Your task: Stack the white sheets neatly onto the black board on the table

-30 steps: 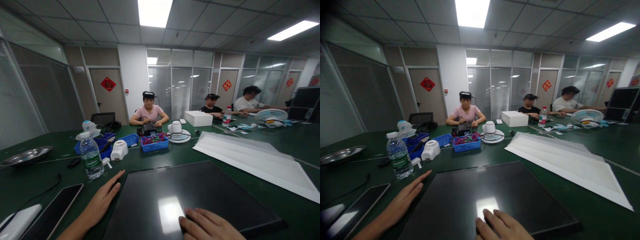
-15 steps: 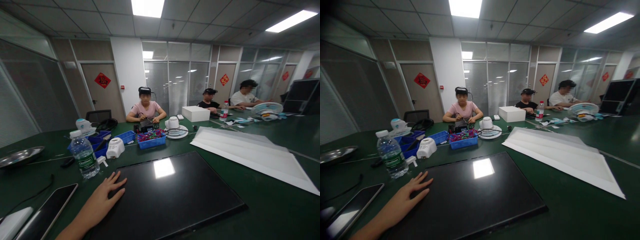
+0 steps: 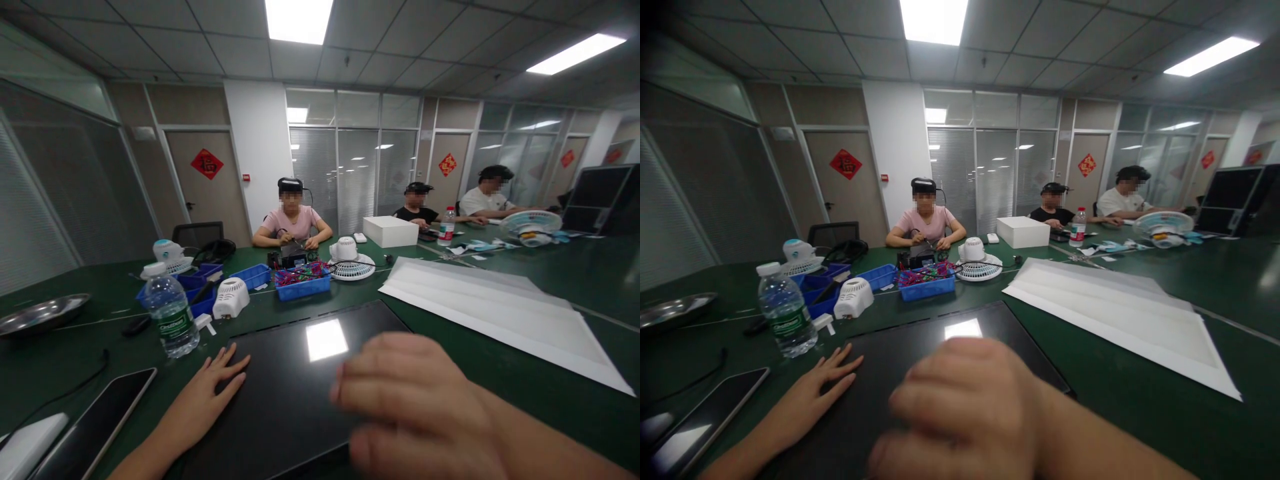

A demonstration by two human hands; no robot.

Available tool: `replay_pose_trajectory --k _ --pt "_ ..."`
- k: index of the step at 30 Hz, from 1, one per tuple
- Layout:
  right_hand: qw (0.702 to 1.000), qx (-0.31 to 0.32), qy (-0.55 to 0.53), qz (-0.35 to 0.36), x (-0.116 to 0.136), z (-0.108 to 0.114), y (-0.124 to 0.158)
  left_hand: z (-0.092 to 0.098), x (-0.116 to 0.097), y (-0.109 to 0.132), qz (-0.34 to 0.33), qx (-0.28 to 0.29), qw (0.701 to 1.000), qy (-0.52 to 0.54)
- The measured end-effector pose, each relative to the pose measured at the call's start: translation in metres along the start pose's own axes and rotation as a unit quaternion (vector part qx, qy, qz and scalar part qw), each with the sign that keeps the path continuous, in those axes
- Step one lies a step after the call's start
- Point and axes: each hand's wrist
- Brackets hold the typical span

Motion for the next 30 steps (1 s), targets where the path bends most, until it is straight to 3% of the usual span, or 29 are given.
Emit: replay_pose_trajectory --k 1,3,4,6,10,13,20,24,30 --pt "0.999 -0.008 0.039 0.011 -0.023 0.004 0.008 0.002 0.0 0.0 -0.004 0.002 1.0 0.002" --pt "0.974 0.006 0.184 -0.136 -0.073 0.014 0.036 0.007 -0.002 0.001 -0.009 0.008 1.0 0.003" --pt "0.938 0.037 0.25 -0.235 -0.097 0.019 0.056 0.009 -0.002 0.001 -0.008 0.009 1.0 0.003" --pt "0.896 0.061 0.292 -0.33 -0.138 0.029 0.1 0.011 -0.002 0.001 -0.003 0.011 1.0 0.006" --pt "0.798 0.093 0.347 -0.484 -0.179 0.041 0.169 0.01 0.002 0.0 0.003 0.01 1.0 0.022" --pt "0.756 0.132 0.342 -0.543 -0.187 0.043 0.187 0.006 0.005 0.0 0.008 0.008 0.999 0.043" --pt "0.726 0.176 0.345 -0.568 -0.186 0.04 0.176 0.001 0.003 0.0 0.028 -0.004 0.996 0.084" --pt "0.721 0.158 0.363 -0.569 -0.18 0.042 0.165 0.002 0.002 0.0 0.032 -0.005 0.996 0.085" --pt "0.726 0.076 0.373 -0.572 -0.173 0.048 0.159 0.002 -0.002 0.0 0.025 -0.013 0.996 0.079"
Point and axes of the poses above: each hand's wrist, its own y-axis away from the middle knuckle, its own z-axis out of the back of the hand, x = y × z, and after that the axes turned 7 degrees about -x, right-handed
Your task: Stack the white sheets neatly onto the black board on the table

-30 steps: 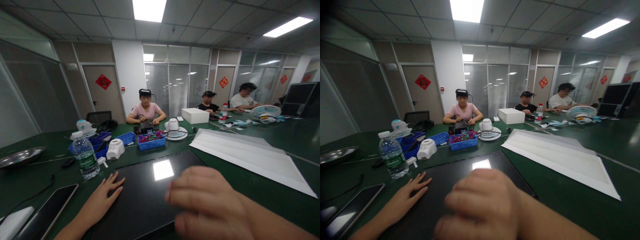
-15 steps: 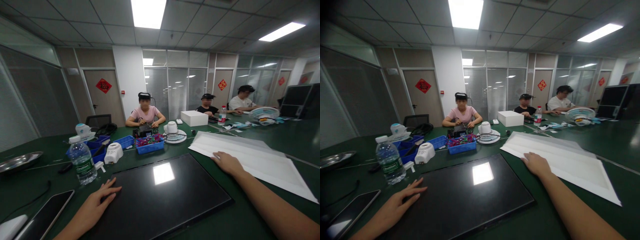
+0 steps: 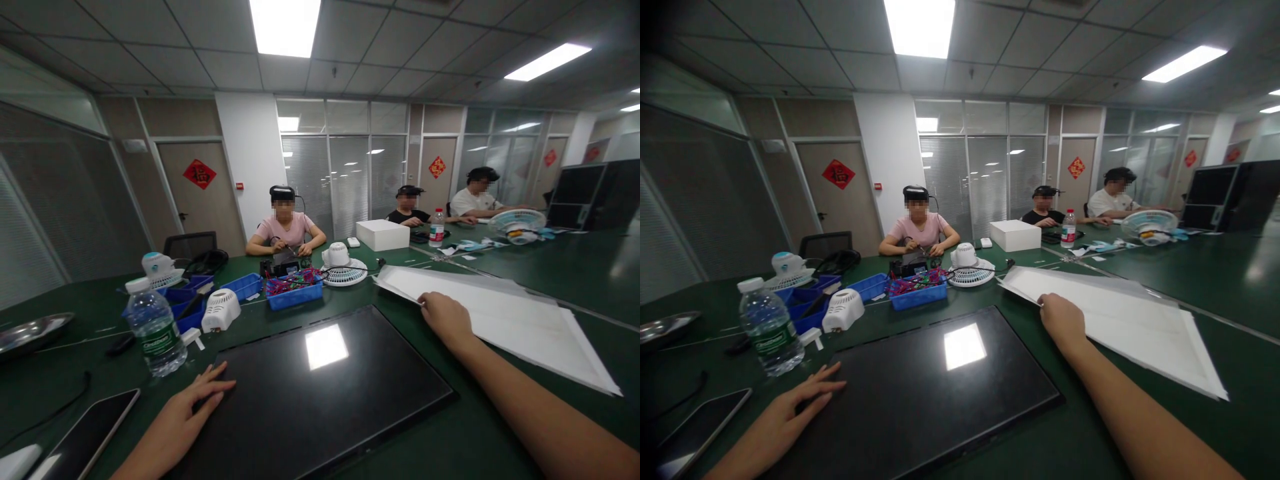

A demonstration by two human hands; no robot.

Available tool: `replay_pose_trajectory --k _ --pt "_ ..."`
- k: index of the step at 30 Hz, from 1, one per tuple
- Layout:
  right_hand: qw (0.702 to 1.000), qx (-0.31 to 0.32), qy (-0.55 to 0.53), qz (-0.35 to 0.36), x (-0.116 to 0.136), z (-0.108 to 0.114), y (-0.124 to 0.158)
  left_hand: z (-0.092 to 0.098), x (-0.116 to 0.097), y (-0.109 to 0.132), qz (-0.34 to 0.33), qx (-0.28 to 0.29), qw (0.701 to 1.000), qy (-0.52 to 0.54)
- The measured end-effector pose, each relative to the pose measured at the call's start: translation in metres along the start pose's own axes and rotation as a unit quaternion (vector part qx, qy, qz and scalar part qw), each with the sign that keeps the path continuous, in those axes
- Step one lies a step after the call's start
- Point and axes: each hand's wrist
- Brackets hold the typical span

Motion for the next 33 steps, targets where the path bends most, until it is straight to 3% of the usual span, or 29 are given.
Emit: replay_pose_trajectory --k 9,15,17,20,22,25,28,33 --pt "0.987 -0.061 -0.109 -0.105 0.003 0.014 0.008 0.003 -0.001 0.0 -0.008 -0.008 1.0 -0.004" --pt "0.965 -0.102 -0.218 -0.104 0.056 0.037 0.033 0.005 -0.002 0.002 -0.006 -0.01 1.0 -0.001" --pt "0.961 -0.094 -0.255 -0.039 0.082 0.047 0.051 0.005 -0.003 0.003 -0.004 -0.009 1.0 0.001" --pt "0.934 -0.049 -0.305 0.179 0.119 0.065 0.085 0.005 -0.001 0.003 -0.008 -0.011 1.0 0.003" --pt "0.89 0.03 -0.31 0.333 0.138 0.076 0.107 0.005 -0.001 0.003 -0.01 -0.015 1.0 0.005" --pt "0.819 0.12 -0.277 0.488 0.156 0.088 0.129 0.006 -0.002 0.003 -0.006 -0.024 1.0 0.014" --pt "0.784 0.116 -0.239 0.56 0.163 0.093 0.137 0.007 -0.006 0.004 0.004 -0.027 0.999 0.018" --pt "0.751 0.144 -0.284 0.578 0.164 0.097 0.137 0.007 -0.006 0.006 0.011 -0.011 1.0 -0.002"
Point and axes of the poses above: each hand's wrist, its own y-axis away from the middle knuckle, its own z-axis out of the back of the hand, x = y × z, and after that the axes turned 7 degrees about -x, right-handed
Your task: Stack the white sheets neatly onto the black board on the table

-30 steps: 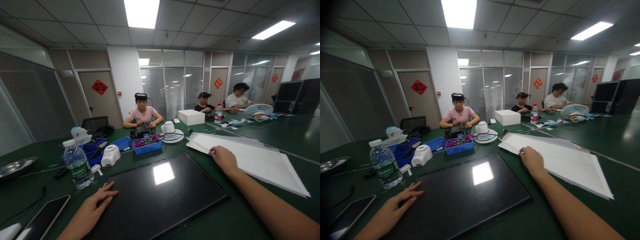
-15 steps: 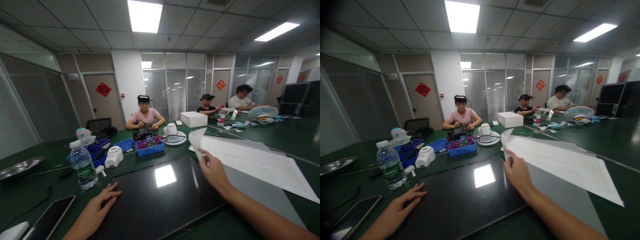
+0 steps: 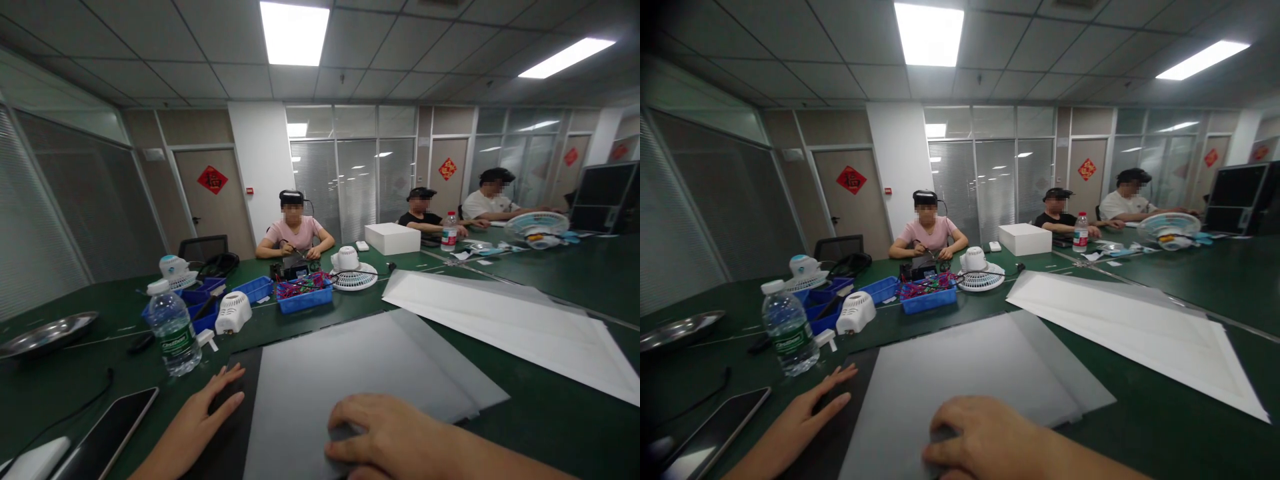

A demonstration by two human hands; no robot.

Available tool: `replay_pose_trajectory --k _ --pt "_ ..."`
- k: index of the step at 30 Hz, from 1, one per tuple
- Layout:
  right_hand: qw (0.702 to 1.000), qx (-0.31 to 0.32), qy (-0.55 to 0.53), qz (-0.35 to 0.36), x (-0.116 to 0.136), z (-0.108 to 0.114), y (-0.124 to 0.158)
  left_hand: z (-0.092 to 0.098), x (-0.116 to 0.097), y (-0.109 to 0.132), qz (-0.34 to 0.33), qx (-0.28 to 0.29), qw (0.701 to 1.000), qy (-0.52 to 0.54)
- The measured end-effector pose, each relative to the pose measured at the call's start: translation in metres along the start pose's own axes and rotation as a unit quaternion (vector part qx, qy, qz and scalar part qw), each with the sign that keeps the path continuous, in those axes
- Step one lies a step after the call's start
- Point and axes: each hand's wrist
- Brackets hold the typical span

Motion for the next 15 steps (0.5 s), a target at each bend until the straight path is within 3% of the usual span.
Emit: replay_pose_trajectory --k 6,9,12,15 --pt "0.991 0.044 -0.124 0.02 0.003 0.004 -0.002 -0.002 0.001 0.004 -0.028 0.019 0.999 -0.041" --pt "0.995 -0.032 -0.097 -0.009 -0.024 0.008 0.007 0.0 0.002 0.006 -0.037 0.027 0.998 -0.032" --pt "0.979 -0.132 0.064 -0.144 -0.081 0.014 0.035 0.001 0.005 0.005 -0.063 0.033 0.997 -0.011" --pt "0.906 -0.152 0.217 -0.331 -0.147 0.025 0.082 0.0 0.008 0.003 -0.062 0.025 0.998 -0.005"
Point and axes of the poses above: each hand's wrist, its own y-axis away from the middle knuckle, its own z-axis out of the back of the hand, x = y × z, and after that the axes turned 7 degrees about -x, right-handed
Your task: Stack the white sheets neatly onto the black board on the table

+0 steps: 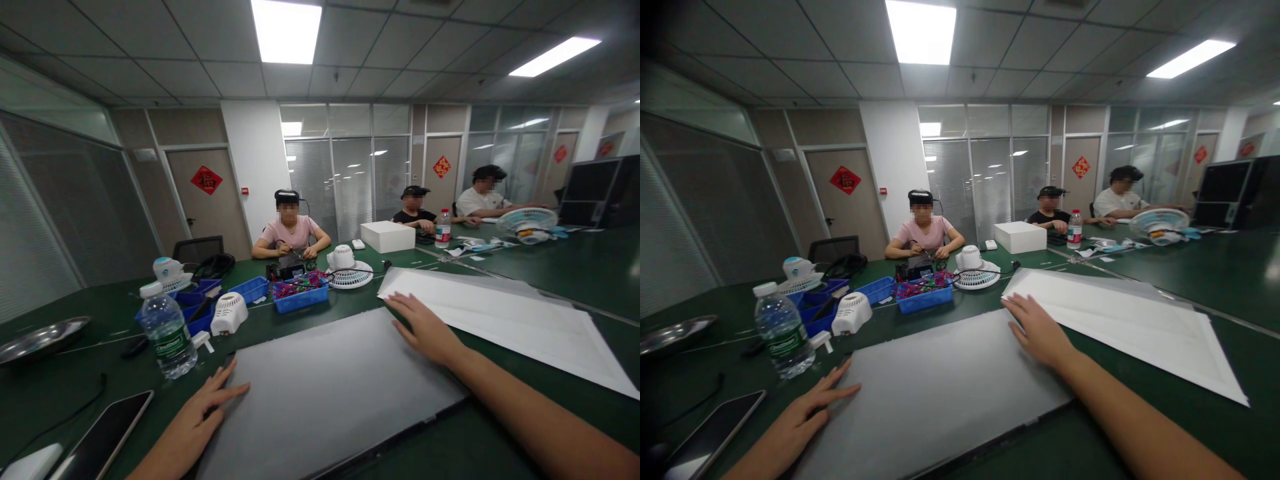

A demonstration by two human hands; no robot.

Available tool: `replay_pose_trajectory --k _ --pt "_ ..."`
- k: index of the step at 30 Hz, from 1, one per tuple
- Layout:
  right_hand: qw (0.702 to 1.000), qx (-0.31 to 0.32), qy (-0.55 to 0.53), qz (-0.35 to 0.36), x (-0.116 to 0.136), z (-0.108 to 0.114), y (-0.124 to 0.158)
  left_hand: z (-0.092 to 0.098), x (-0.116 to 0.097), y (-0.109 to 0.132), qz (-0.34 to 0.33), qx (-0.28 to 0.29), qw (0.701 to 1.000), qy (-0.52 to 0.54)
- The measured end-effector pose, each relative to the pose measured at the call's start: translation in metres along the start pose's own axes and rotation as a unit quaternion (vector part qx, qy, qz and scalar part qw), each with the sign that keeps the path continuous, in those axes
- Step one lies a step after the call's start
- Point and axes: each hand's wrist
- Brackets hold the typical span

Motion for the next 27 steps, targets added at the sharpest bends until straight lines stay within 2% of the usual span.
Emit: replay_pose_trajectory --k 2,4,6,8,14,21,24,27 --pt "0.996 0.007 0.043 -0.077 -0.048 -0.006 0.004 0.0 -0.002 -0.002 0.021 -0.012 1.0 -0.007" --pt "0.985 0.03 0.076 -0.149 -0.083 -0.009 0.012 0.0 -0.006 -0.003 0.041 -0.026 0.999 -0.018" --pt "0.974 0.06 0.098 -0.197 -0.103 -0.011 0.018 0.001 -0.01 -0.004 0.053 -0.038 0.997 -0.035" --pt "0.966 0.081 0.112 -0.217 -0.108 -0.013 0.02 0.001 -0.011 -0.005 0.055 -0.044 0.996 -0.048" --pt "0.962 0.096 0.15 -0.206 -0.082 -0.011 0.01 -0.004 -0.004 -0.004 0.029 -0.039 0.998 -0.041" --pt "0.961 0.086 0.166 -0.202 -0.047 0.005 0.0 -0.005 0.001 -0.004 0.017 -0.016 0.999 -0.037" --pt "0.97 0.085 0.157 -0.165 -0.022 0.012 -0.002 -0.005 0.005 -0.003 0.017 -0.016 0.999 -0.037" --pt "0.984 0.096 0.123 -0.081 0.015 0.018 -0.003 -0.006 0.007 -0.002 0.011 -0.02 0.999 -0.033"
Point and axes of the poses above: each hand's wrist, its own y-axis away from the middle knuckle, its own z-axis out of the back of the hand, x = y × z, and after that the axes turned 7 degrees about -x, right-handed
